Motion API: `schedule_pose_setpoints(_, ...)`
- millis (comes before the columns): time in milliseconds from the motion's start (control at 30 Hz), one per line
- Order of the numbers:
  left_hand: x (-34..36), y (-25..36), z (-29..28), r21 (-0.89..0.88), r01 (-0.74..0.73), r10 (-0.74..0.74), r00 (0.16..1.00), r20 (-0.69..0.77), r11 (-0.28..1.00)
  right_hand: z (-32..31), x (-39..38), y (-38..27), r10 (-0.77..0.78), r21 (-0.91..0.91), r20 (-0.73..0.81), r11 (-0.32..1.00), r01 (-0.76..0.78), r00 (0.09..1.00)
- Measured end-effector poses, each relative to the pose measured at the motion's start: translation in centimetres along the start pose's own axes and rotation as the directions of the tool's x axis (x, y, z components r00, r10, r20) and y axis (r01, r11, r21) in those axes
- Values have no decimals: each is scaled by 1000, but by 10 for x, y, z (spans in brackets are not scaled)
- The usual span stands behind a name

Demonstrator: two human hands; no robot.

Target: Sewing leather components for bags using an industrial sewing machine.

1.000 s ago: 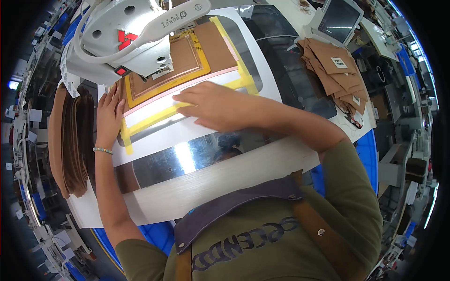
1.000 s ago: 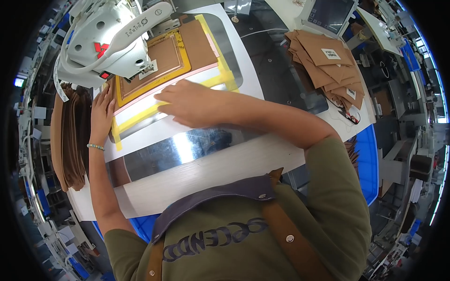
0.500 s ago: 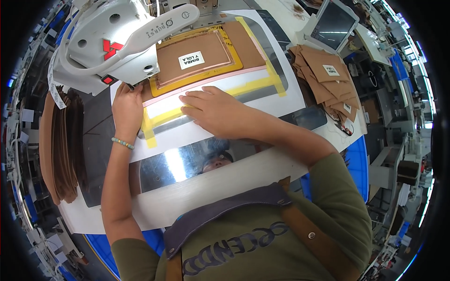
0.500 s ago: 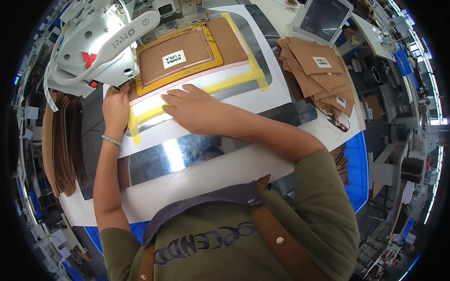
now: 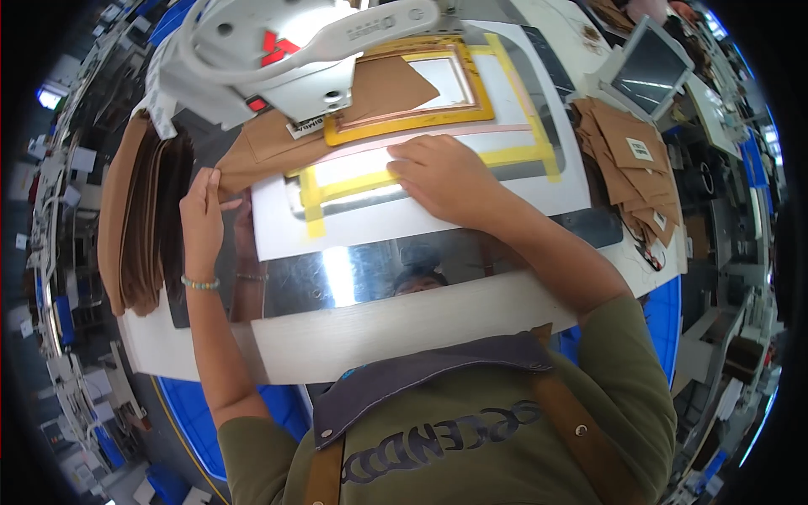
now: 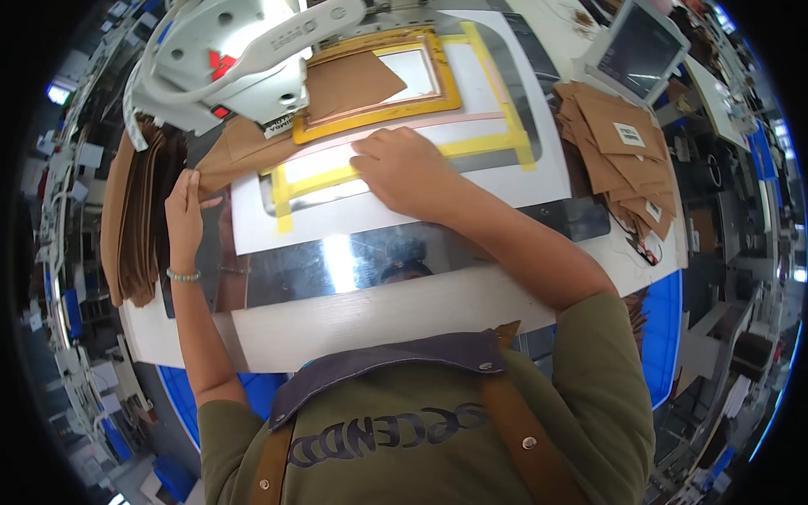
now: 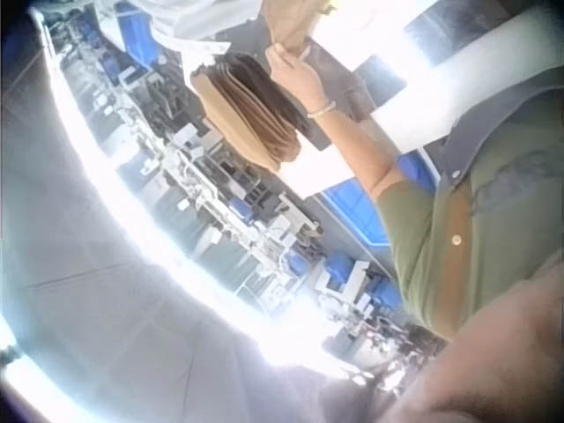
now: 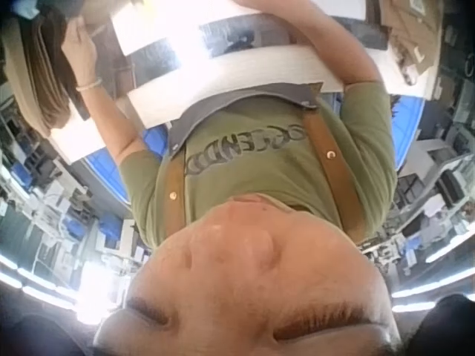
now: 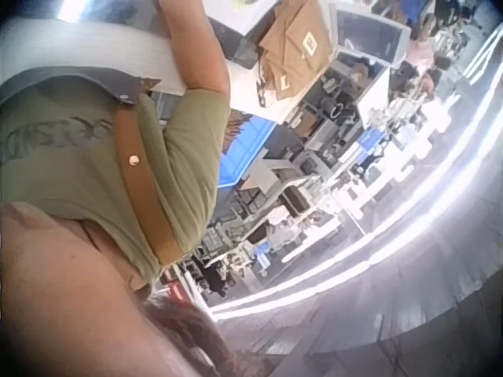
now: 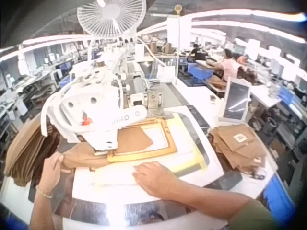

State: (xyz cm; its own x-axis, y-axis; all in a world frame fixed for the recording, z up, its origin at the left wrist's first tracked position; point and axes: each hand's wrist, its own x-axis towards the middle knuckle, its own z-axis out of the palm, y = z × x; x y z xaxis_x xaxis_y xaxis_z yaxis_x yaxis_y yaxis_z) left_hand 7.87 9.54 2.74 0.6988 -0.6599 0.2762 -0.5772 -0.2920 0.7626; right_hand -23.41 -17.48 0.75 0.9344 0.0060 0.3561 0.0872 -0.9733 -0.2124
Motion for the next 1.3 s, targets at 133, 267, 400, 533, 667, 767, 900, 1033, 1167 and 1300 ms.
schedule_pose_setpoints(133, -90, 22, -90, -234, 245, -211, 964, 164, 941, -8, 2, 0, -15, 21, -77, 1000, 16, 997)
schedule_pose_setpoints(267, -190, 2, -185, -224, 516, -483, 856, 186, 827, -12, 7, -3, -13, 61, -118, 998, 20, 993)
schedule_pose_setpoints(400, -268, -38, -216, -393, 558, -622, 781, -48, 731, -11, 10, -8, 36, 95, -90, 995, -27, 995)
schedule_pose_setpoints(533, -272, -66, -219, -431, 526, -646, 737, -201, 734, -7, 13, -8, 169, 25, -114, 986, -167, 979)
schedule_pose_setpoints(667, -231, -78, -194, -261, 649, -696, 620, -363, 714, -8, 14, 4, 261, 140, -51, 958, -252, 964)
schedule_pose_setpoints(767, -224, -89, -183, 30, 692, -638, 681, -359, 722, -10, 16, -1, 283, 182, -42, 945, -271, 958)
schedule_pose_setpoints(900, -243, -82, -182, 82, 575, -439, 702, -561, 814, -7, 17, -10, 290, 150, -59, 949, -279, 955)
schedule_pose_setpoints(1033, -317, -74, -232, -86, 567, -445, 536, -717, 820, -8, 15, -9, 251, 170, -29, 955, -242, 968)
schedule_pose_setpoints(1167, -405, -93, -271, -276, 500, -556, 589, -586, 821, -14, 14, -13, 306, 164, -3, 939, -301, 952)
schedule_pose_setpoints(1300, -497, -132, -279, -218, 636, -567, 416, -711, 740, -12, 14, -8, 325, 159, 20, 933, -324, 946)
